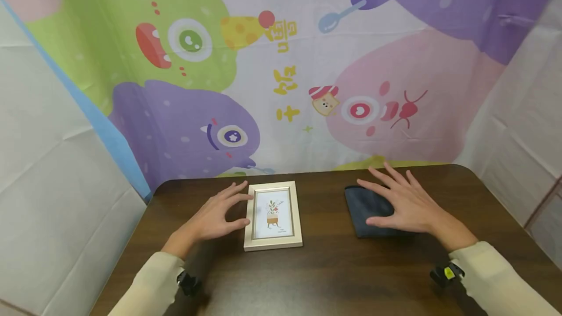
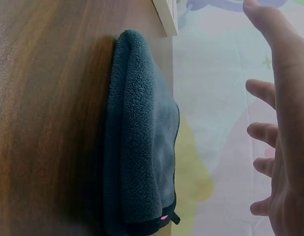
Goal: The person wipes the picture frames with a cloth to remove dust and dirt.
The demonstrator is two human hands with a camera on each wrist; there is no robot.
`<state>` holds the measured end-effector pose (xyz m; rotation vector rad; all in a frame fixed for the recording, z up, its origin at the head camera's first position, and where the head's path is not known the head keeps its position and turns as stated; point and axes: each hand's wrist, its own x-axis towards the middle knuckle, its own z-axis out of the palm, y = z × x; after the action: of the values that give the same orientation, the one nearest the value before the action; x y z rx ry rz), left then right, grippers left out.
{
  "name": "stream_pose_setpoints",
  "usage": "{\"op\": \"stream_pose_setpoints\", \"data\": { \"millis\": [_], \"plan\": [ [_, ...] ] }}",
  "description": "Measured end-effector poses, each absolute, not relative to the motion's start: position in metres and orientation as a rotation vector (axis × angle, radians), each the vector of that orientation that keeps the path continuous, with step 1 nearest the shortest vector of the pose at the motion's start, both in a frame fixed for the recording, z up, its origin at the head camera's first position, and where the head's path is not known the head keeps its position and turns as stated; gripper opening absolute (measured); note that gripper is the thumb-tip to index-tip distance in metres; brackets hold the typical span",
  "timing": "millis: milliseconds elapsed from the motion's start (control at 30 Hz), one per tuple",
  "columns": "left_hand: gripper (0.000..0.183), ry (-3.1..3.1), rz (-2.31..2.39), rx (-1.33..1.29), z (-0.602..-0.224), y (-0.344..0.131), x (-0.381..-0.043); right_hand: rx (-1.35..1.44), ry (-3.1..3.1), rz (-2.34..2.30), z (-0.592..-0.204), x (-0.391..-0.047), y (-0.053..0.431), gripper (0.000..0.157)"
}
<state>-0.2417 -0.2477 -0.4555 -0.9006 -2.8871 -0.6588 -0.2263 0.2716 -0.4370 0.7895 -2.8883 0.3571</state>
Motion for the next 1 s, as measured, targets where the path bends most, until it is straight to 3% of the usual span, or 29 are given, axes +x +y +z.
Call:
{"op": "stream_pose_setpoints", "data": {
  "millis": [1000],
  "plan": [
    [0.044, -2.961, -1.072, -0.685, -0.496, -0.244, -0.248, 0.805, -2.894, 0.34, -0.446, -0.223, 0.27, 0.091]
  ]
}}
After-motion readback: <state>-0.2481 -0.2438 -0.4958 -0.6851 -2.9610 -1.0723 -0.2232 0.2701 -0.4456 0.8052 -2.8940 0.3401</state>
